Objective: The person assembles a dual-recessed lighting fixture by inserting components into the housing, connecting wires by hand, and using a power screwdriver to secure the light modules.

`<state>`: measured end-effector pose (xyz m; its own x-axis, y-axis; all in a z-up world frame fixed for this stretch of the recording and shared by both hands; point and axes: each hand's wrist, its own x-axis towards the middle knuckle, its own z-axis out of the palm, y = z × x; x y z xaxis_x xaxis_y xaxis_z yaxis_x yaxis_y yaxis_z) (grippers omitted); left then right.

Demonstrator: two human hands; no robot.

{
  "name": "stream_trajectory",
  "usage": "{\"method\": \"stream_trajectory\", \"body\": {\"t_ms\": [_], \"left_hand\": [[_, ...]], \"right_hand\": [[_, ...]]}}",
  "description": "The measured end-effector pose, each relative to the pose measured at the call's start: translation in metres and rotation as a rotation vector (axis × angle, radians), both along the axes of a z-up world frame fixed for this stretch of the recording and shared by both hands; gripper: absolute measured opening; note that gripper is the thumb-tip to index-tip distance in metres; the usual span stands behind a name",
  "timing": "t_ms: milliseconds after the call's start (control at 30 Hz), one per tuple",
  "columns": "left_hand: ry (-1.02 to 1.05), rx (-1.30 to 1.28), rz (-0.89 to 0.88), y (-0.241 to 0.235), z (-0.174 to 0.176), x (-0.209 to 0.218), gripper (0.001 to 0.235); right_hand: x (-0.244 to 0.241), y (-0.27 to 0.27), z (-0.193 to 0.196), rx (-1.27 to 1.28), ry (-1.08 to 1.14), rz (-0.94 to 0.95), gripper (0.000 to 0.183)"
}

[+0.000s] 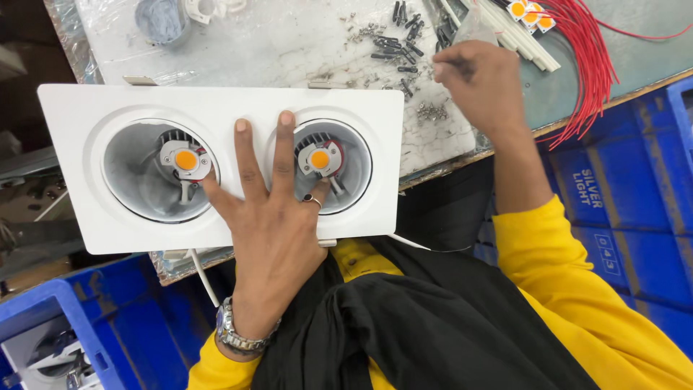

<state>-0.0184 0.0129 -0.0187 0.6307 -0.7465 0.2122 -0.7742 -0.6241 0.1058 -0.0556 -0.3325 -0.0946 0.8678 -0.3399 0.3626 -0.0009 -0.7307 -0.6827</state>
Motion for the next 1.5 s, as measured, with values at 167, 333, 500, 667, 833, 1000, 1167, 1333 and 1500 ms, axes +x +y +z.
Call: {"method": "stream_trajectory", "body": {"t_ms": [167, 333, 500, 667, 833, 1000, 1167, 1333, 1500], "left_hand": [[0.021, 0.03, 0.016, 0.001, -0.005, -0.002, 0.046], [0.177, -0.091, -0.116, 0.006, 0.004, 0.004, 0.079], [0.246, -0.374, -0.135, 0.01, 0.009, 0.003, 0.069], [0.392, -0.755, -0.053, 0.008, 0.008, 0.002, 0.035], [0.411, -0.847, -0.172, -0.007, 0.01, 0.011, 0.029], [0.376, -0.84, -0.221, -0.007, 0.006, 0.015, 0.017], [0.384, -0.853, -0.216, -0.002, 0.003, 0.013, 0.013], [0.425, -0.858, -0.217, 0.001, 0.001, 0.013, 0.011], [0.473, -0.822, -0.204, 0.004, 0.003, 0.013, 0.008]], "right_hand": [[0.018, 0.005, -0.014, -0.199, -0.045, 0.011, 0.008], [0.025, 0.011, -0.014, -0.305, -0.026, 0.027, 0.009], [0.028, 0.015, -0.014, -0.345, -0.074, 0.04, 0.007], [0.01, 0.034, 0.022, -0.136, -0.196, -0.058, 0.008], [-0.04, 0.108, 0.069, -0.185, -0.315, 0.174, 0.008], [-0.022, 0.136, 0.067, 0.108, -0.314, 0.48, 0.015], [-0.02, 0.133, 0.055, 0.29, -0.219, 0.593, 0.019], [-0.022, 0.13, 0.057, 0.435, -0.109, 0.614, 0.029], [-0.018, 0.129, 0.058, 0.347, -0.14, 0.654, 0.014]]}}
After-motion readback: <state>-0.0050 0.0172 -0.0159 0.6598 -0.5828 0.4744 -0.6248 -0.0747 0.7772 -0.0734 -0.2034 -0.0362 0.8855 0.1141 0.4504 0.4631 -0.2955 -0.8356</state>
